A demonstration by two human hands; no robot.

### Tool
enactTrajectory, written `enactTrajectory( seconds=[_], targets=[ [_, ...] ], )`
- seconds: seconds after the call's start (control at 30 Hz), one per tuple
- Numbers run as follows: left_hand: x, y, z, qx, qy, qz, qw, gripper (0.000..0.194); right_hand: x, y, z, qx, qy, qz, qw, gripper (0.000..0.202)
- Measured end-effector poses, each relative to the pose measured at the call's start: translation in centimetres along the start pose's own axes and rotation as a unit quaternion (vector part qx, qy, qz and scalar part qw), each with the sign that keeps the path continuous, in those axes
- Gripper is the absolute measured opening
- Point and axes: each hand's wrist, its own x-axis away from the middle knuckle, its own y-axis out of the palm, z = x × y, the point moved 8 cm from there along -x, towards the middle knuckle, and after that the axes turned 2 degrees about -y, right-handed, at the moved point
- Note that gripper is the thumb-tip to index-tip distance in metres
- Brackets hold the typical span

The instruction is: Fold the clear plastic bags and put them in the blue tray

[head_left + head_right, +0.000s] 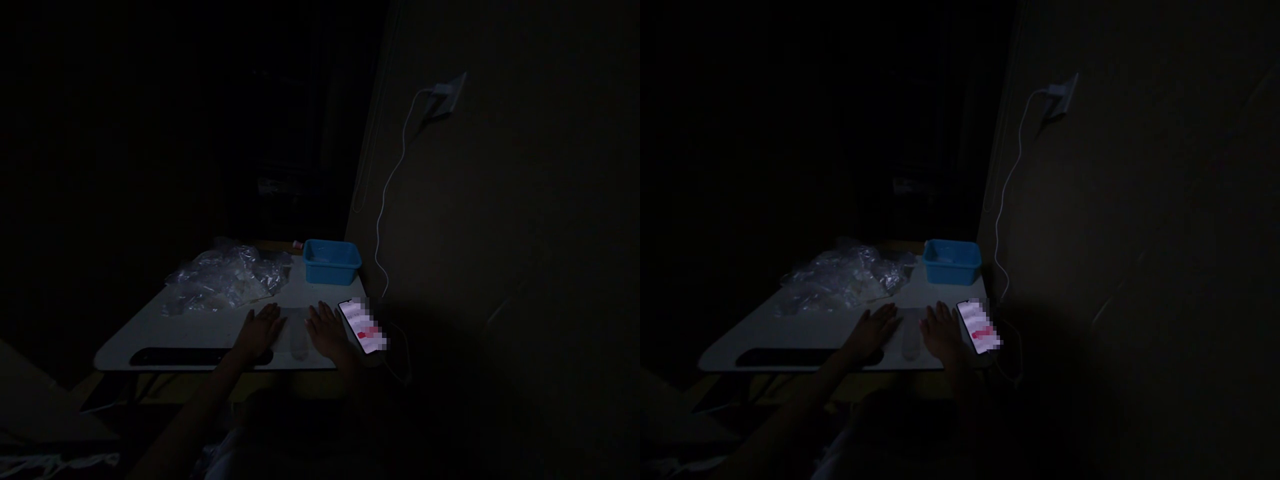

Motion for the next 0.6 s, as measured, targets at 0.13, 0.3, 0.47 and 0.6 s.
enactTrajectory(
  seconds=[0.13,0.3,0.47,0.6],
  targets=[
    [-0.1,-0.2,0.2,-0.030,0.000,0.011,0.999,0.042,0.1,-0.3,-0.1,0.002,-0.005,0.009,1.000,0.049],
    [0.0,-0.1,0.2,-0.042,-0.004,0.017,0.999,0.041,0.1,0.2,0.1,0.000,-0.035,-0.012,0.999,0.042],
    [0.1,-0.2,0.3,-0.035,-0.005,0.019,0.999,0.042,-0.3,1.5,0.8,-0.014,-0.066,-0.038,0.997,0.038],
    [0.2,-0.2,0.3,-0.027,-0.004,0.014,1.000,0.043,-1.2,1.9,2.1,-0.081,-0.042,-0.028,0.995,0.042]
  ],
)
